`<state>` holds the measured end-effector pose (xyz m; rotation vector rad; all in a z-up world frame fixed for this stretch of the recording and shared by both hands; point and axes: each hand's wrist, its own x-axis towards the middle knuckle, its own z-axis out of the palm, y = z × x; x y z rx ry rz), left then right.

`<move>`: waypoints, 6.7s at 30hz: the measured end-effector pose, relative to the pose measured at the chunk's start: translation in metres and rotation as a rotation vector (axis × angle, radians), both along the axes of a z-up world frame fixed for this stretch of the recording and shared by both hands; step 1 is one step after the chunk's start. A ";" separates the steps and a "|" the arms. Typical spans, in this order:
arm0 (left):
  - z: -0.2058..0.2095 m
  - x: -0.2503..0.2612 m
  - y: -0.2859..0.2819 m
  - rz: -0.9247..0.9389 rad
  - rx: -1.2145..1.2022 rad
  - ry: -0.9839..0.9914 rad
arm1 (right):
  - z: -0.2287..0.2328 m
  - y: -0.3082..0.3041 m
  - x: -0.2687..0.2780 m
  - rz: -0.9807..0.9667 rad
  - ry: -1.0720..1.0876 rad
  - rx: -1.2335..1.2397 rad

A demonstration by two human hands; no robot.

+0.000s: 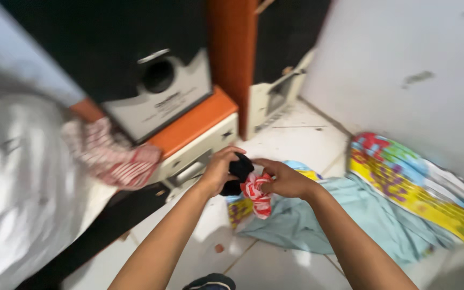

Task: The person wipes a large black speaker and a smaller speaker with a cloth, folds a patterned cloth, and organizes items including a folding wooden stand and a piece of clothing on the floor.

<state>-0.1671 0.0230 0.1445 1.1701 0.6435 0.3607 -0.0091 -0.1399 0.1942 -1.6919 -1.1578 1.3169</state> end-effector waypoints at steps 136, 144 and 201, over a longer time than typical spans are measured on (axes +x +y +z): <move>-0.070 0.109 -0.138 -0.617 1.061 0.678 | -0.224 -0.330 0.184 -1.778 -0.893 -0.087; -0.073 0.106 -0.192 -0.839 1.318 0.770 | -0.275 -0.391 0.222 -1.659 0.320 -0.304; -0.072 -0.014 -0.019 -0.106 -0.223 0.526 | -0.134 -0.153 -0.026 -0.534 -0.752 0.700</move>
